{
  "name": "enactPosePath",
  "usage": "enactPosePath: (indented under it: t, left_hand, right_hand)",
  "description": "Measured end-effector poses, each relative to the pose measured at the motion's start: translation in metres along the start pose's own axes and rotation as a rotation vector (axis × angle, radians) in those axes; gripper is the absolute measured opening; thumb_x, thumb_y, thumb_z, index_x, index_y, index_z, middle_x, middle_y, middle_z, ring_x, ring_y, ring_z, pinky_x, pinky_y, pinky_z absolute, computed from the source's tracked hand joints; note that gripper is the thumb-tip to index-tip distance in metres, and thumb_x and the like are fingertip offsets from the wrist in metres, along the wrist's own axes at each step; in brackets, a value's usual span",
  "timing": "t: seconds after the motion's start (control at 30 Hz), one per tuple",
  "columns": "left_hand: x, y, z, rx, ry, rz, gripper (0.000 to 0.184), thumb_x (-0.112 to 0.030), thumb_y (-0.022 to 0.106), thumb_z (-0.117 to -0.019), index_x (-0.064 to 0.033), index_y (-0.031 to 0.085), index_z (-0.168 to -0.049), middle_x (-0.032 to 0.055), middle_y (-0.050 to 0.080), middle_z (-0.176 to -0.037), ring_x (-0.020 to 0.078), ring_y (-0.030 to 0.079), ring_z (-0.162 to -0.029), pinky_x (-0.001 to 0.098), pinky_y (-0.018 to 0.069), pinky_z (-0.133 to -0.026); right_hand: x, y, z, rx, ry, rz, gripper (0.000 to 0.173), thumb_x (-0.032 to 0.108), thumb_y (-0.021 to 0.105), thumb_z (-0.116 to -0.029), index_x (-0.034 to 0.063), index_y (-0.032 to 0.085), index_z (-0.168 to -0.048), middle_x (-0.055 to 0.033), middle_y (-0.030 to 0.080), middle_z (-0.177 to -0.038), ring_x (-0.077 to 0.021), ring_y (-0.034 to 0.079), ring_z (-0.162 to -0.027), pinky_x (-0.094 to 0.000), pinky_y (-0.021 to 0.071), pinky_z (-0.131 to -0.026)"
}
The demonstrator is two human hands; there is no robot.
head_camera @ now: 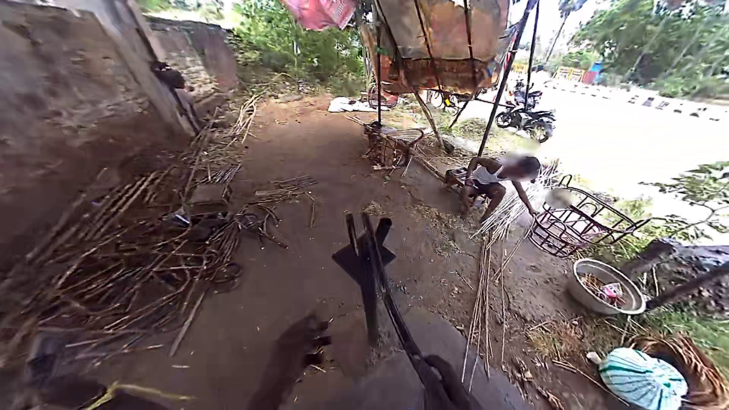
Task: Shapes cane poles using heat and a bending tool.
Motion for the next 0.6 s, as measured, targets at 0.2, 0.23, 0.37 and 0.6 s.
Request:
enactPosePath:
  t: [0.2, 0.23, 0.37, 0.6]
  left_hand:
    - [-0.013, 0.175, -0.008, 0.165, -0.228, 0.576, 0.030, -0.022, 0.054, -0.1079, 0.0042, 0.061, -0.120, 0.0203, 0.072, -0.092, 0.0264, 0.073, -0.076, 0.0392, 0.0640, -0.071]
    - [-0.017, 0.173, -0.012, 0.148, -0.224, 0.604, 0.029, -0.022, 0.053, -0.1081, 0.0043, 0.062, -0.118, 0.0203, 0.072, -0.093, 0.0256, 0.073, -0.076, 0.0374, 0.0638, -0.070]
    - [-0.029, 0.164, -0.014, 0.117, -0.208, 0.523, 0.036, -0.031, 0.053, -0.1080, 0.0020, 0.064, -0.117, 0.0200, 0.072, -0.097, 0.0253, 0.073, -0.077, 0.0361, 0.0630, -0.067]
    - [-0.136, 0.198, -0.025, 0.010, 0.981, -0.840, 0.069, -0.065, 0.068, -0.0861, -0.0091, 0.066, -0.127, 0.0091, 0.066, -0.126, 0.0264, 0.059, -0.124, 0.0497, 0.0509, -0.104]
  right_hand:
    - [-0.024, -0.007, -0.023, -0.138, -0.039, 0.043, 0.043, 0.035, 0.068, -0.0952, 0.0121, 0.068, -0.132, -0.0105, 0.070, -0.109, -0.0196, 0.071, -0.085, -0.0354, 0.0621, -0.072]
    - [-0.028, -0.014, -0.027, -0.191, -0.067, 0.060, 0.042, 0.041, 0.066, -0.0967, 0.0122, 0.071, -0.127, -0.0075, 0.070, -0.098, -0.0169, 0.070, -0.077, -0.0338, 0.0611, -0.065]
    - [-0.034, -0.029, -0.039, -0.449, -0.093, 0.064, 0.035, 0.043, 0.055, -0.1025, 0.0141, 0.071, -0.089, 0.0020, 0.063, -0.066, -0.0109, 0.061, -0.053, -0.0306, 0.0500, -0.044]
    - [-0.098, -0.094, -0.099, -0.574, 0.123, 0.146, 0.050, 0.046, 0.049, -0.1022, 0.0158, 0.049, -0.062, 0.0025, 0.041, -0.048, -0.0139, 0.043, -0.040, -0.0356, 0.0332, -0.038]
Point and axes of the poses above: each hand's wrist, its own z-axis away from the middle knuckle, its own y-axis out of the palm, x = y × z, the point moved 8 cm from there along -z, towards the middle knuckle
